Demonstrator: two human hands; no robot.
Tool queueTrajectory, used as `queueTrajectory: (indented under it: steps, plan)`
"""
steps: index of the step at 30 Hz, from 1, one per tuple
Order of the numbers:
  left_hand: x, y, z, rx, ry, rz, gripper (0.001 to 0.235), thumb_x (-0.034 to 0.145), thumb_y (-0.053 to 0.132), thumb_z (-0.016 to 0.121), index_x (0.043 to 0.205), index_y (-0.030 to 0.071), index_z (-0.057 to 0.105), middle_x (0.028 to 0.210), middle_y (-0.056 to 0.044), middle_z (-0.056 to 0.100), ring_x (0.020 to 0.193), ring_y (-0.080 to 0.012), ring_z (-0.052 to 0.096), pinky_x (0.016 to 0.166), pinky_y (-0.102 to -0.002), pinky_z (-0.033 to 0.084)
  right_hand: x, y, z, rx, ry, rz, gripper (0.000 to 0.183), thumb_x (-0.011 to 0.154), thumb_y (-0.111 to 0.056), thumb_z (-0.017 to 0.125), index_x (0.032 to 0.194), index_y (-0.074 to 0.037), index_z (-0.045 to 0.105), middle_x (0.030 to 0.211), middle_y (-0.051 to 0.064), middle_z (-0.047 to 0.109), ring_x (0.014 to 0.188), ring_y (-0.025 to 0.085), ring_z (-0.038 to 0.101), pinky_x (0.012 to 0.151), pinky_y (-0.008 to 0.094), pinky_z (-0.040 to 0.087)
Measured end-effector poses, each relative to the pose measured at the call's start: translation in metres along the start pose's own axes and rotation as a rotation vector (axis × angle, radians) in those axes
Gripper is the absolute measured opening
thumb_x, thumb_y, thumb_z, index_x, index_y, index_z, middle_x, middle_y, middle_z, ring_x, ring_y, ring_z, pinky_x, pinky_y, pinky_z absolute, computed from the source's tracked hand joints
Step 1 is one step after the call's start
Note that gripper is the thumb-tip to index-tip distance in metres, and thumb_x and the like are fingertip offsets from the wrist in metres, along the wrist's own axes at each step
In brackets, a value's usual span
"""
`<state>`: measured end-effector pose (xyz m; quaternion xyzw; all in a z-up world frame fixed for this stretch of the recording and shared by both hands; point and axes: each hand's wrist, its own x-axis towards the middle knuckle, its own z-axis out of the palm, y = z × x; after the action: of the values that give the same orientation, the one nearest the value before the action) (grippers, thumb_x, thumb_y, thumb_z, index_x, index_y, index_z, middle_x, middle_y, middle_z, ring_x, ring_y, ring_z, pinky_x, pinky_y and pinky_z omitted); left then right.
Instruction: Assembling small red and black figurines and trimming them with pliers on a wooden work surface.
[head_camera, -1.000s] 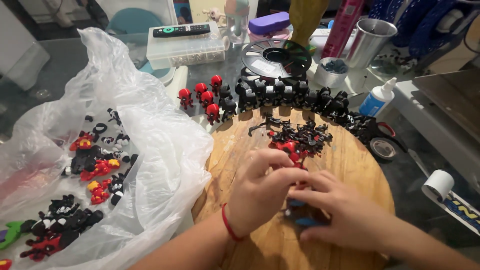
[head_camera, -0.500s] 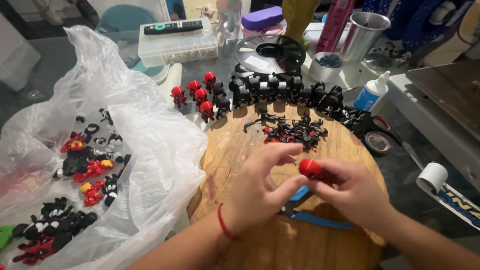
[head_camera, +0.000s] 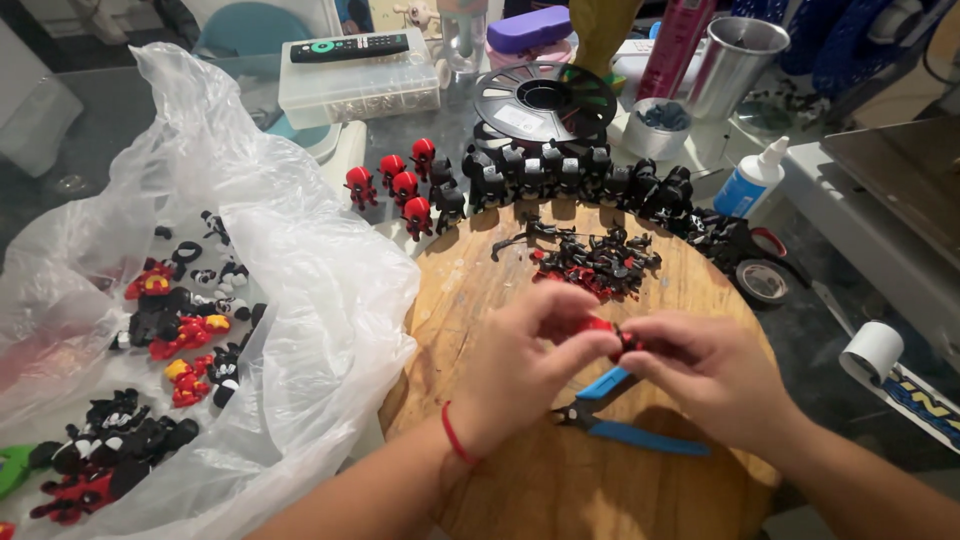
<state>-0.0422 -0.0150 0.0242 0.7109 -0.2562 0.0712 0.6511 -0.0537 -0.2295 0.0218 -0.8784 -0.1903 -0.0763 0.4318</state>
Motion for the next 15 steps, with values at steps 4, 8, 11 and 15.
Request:
queueTrajectory:
  steps: [4,8,11,15]
  plan:
    - [0.0005,-0.0087,0.0019,-0.106,0.013,-0.084,0.030,0.081,0.022,0.079,0.102,0.007,0.065,0.088,-0.006,0.074,0.074,-0.0099,0.067,0.068,-0.021,0.057,0.0013,-0.0003,0.0031,-0.039,0.103,0.076,0.022,0.081,-0.024,0.076,0.100,-0.014,0.080,0.077,-0.005,0.078,0.060,0.005,0.059,0.055,0.021,0.043]
    - [0.0001,-0.0059,0.0022,0.023,0.033,0.013,0.024,0.087,0.023,0.074,0.106,0.011,0.065,0.086,-0.003,0.070,0.072,-0.0102,0.060,0.067,-0.024,0.051,0.0004,-0.0022,0.0024,0.021,0.009,0.064,0.021,0.083,-0.021,0.074,0.099,-0.010,0.080,0.077,-0.002,0.077,0.061,0.007,0.061,0.055,0.023,0.046]
    - [0.0001,-0.0042,-0.0008,0.040,0.026,-0.056,0.028,0.086,0.023,0.074,0.109,0.010,0.066,0.089,-0.004,0.074,0.073,-0.0101,0.066,0.066,-0.023,0.056,0.0014,-0.0019,0.0058,0.069,0.077,0.121,0.020,0.083,-0.017,0.074,0.099,-0.007,0.079,0.072,0.001,0.074,0.059,0.009,0.061,0.056,0.024,0.047]
    - [-0.0024,-0.0044,-0.0004,0.128,0.001,0.153,0.027,0.090,0.010,0.069,0.116,0.004,0.063,0.099,-0.009,0.067,0.088,-0.0185,0.065,0.081,-0.028,0.057,0.0018,-0.0072,0.0025,0.004,0.096,0.128,0.022,0.083,-0.018,0.074,0.103,-0.011,0.082,0.066,-0.004,0.071,0.054,0.007,0.051,0.050,0.023,0.037]
